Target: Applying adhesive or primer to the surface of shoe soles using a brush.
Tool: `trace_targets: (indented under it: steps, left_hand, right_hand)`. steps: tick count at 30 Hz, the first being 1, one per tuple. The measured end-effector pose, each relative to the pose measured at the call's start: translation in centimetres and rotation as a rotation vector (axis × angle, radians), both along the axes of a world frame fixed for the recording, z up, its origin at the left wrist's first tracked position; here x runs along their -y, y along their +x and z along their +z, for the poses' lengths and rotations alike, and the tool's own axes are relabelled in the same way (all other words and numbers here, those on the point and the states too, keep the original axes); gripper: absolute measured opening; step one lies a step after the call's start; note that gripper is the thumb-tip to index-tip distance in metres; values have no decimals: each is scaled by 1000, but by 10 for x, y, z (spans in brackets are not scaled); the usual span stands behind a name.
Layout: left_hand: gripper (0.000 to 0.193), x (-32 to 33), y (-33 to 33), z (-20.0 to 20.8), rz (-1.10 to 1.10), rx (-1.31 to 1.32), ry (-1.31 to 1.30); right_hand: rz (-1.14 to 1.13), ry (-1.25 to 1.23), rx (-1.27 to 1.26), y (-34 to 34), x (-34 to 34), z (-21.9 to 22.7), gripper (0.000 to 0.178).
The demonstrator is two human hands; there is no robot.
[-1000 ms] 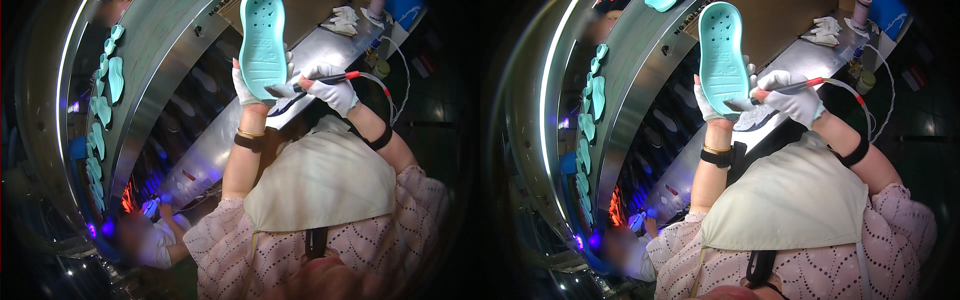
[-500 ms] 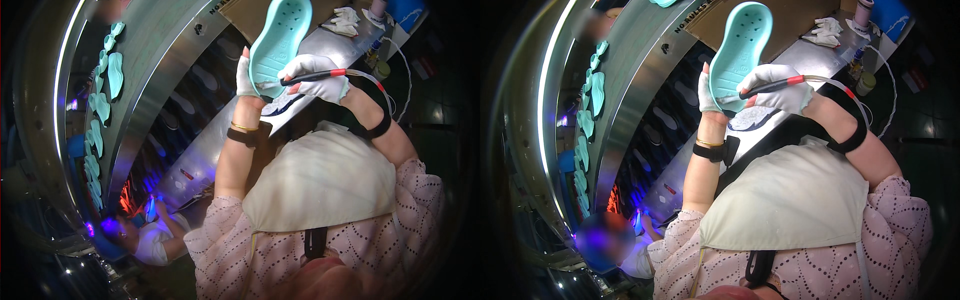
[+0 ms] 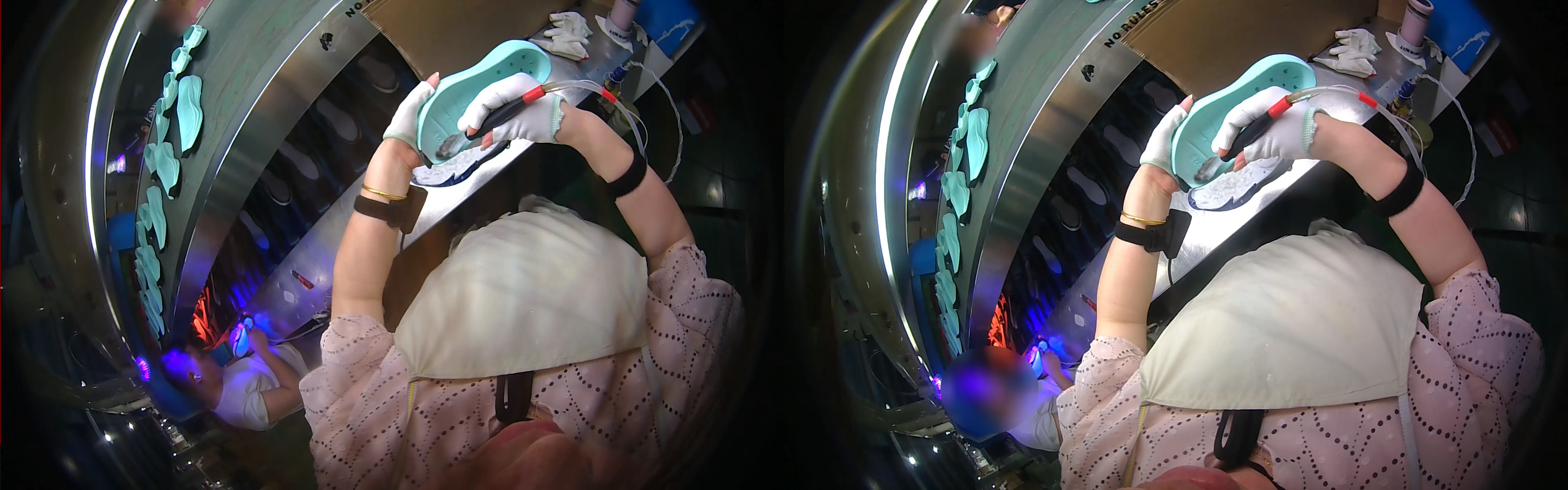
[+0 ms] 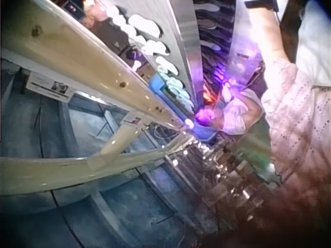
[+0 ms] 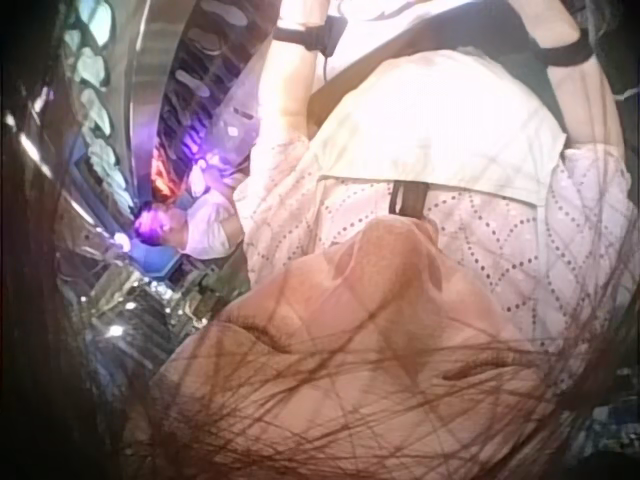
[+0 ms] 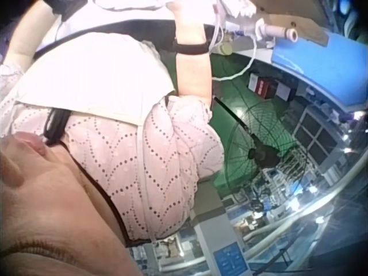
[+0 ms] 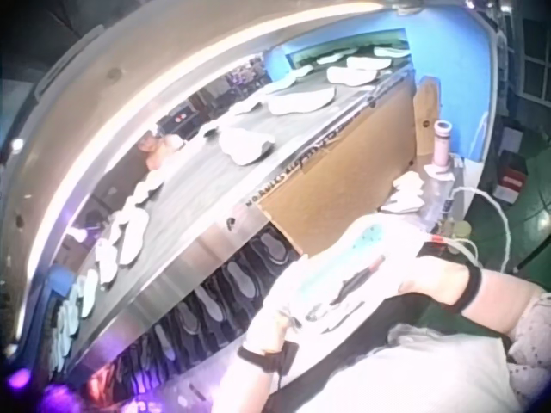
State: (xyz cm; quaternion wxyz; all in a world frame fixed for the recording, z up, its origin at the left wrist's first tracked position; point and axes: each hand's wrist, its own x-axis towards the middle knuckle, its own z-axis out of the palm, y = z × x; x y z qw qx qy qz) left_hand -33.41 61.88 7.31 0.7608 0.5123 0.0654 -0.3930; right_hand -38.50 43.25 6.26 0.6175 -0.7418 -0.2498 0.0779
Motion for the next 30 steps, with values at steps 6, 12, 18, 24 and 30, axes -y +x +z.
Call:
trace_targets:
  steps: [6, 12, 18, 24, 30]
  left_hand:
    - [44, -11, 5, -16, -88, -21, 1]
    - [44, -16, 9, -27, 11, 72, 2]
    - [54, -27, -1, -20, 31, -36, -135]
    - [69, -16, -13, -37, 192, -176, -869]
    - [61, -13, -24, -48, 370, -19, -597]
  right_hand:
    - [71, -121, -90, 8, 29, 0, 23]
    - [84, -120, -30, 12, 20, 2, 20]
    - [0, -111, -29, 10, 28, 16, 20]
    - [-247, 199, -92, -24, -32, -6, 12]
    - [-242, 376, -375, -26, -32, 7, 13]
